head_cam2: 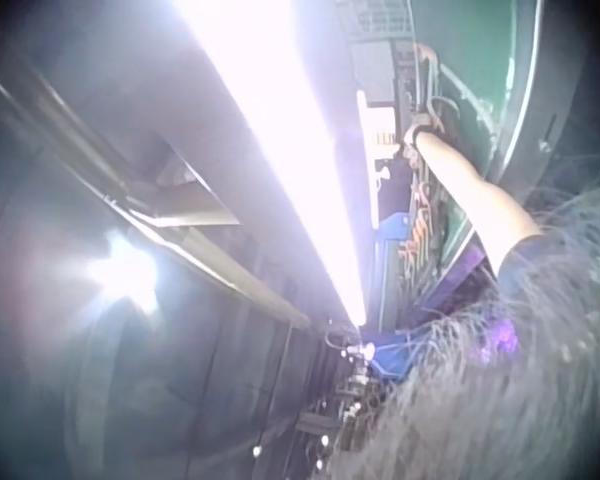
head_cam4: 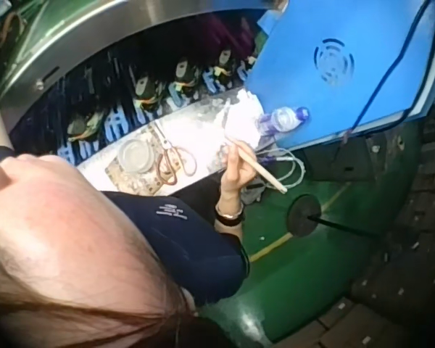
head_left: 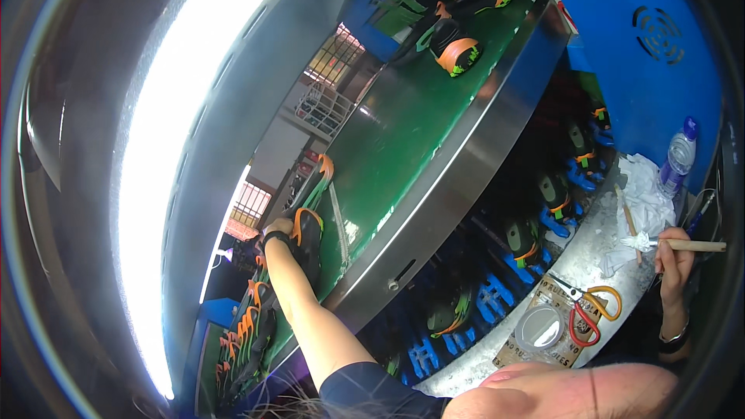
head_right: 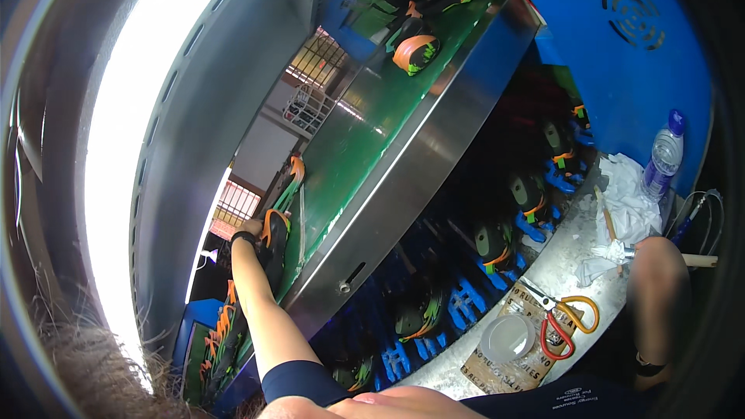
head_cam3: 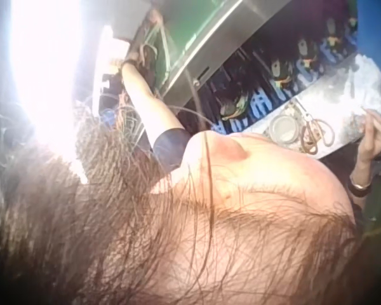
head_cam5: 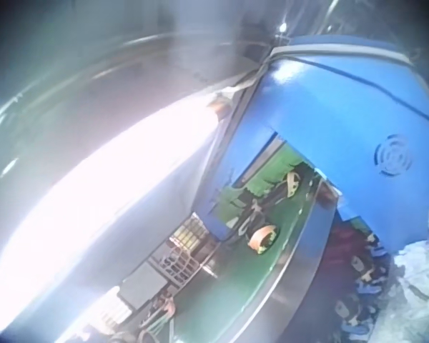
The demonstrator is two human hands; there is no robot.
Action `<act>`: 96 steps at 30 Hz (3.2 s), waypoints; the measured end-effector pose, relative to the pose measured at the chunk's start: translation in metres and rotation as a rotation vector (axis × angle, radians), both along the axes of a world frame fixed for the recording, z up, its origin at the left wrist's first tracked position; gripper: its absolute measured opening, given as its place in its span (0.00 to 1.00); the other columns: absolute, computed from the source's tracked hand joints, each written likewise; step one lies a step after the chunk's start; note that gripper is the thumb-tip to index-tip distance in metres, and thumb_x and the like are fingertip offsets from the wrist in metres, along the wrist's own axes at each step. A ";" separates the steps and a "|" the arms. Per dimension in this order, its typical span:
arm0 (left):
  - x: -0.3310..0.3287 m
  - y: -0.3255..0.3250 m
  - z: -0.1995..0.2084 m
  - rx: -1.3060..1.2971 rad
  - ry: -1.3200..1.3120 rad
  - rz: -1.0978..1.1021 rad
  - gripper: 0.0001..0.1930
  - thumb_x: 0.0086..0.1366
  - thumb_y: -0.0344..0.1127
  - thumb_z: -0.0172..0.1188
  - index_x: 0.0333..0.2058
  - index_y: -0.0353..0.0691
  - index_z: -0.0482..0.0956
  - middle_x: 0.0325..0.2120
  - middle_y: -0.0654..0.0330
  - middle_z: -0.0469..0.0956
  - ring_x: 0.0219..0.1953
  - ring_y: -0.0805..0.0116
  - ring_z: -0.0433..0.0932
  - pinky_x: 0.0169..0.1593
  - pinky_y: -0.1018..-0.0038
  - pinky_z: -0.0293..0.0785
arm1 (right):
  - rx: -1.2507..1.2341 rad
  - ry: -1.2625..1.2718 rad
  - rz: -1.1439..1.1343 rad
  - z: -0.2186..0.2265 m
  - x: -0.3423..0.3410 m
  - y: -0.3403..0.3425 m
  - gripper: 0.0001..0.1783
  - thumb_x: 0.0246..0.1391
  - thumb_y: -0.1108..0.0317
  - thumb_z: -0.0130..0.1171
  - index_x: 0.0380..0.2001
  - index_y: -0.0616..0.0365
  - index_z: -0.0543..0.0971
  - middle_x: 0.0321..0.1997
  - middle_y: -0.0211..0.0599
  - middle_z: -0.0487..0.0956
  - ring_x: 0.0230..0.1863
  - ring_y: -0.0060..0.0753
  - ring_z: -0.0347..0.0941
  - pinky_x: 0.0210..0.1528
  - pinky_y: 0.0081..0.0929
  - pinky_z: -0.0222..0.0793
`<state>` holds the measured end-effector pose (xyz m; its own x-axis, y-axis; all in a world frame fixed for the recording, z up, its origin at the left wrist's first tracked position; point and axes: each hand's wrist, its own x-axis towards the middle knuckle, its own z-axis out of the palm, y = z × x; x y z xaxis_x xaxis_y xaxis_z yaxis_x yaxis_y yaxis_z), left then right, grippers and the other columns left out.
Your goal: Applying adhesive to the edge of a shoe sole using a hand-held brush at a manufacturing workstation.
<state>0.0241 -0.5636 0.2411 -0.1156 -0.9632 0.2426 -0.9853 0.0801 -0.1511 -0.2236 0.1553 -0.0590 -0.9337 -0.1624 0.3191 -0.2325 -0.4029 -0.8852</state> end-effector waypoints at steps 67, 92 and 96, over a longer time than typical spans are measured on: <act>0.110 0.607 -0.324 1.708 2.403 -0.337 0.38 0.57 0.63 0.33 0.49 0.30 0.57 0.36 0.35 0.65 0.32 0.49 0.71 0.28 0.67 0.76 | 0.436 0.112 0.919 -0.026 0.047 -0.094 0.11 0.48 0.62 0.54 0.24 0.60 0.75 0.16 0.26 0.70 0.16 0.13 0.63 0.20 0.13 0.60; 0.112 0.578 -0.341 2.022 2.362 -0.314 0.31 0.60 0.54 0.37 0.50 0.29 0.57 0.40 0.32 0.63 0.32 0.43 0.73 0.27 0.61 0.76 | 0.616 0.332 0.836 -0.037 0.056 -0.095 0.07 0.43 0.69 0.54 0.27 0.60 0.74 0.24 0.32 0.73 0.24 0.20 0.66 0.28 0.19 0.63; 0.114 0.585 -0.347 1.809 2.445 -0.029 0.27 0.60 0.53 0.40 0.48 0.34 0.62 0.43 0.38 0.65 0.38 0.43 0.71 0.33 0.55 0.74 | 0.556 0.314 0.822 -0.026 0.057 -0.089 0.07 0.43 0.70 0.54 0.27 0.61 0.73 0.23 0.30 0.73 0.25 0.16 0.66 0.28 0.16 0.63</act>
<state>0.1377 0.0217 -0.1061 -0.8693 -0.4117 -0.2736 0.3511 -0.9038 0.2445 -0.1664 0.0659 -0.0846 -0.3567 -0.9094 0.2138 -0.3230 -0.0947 -0.9416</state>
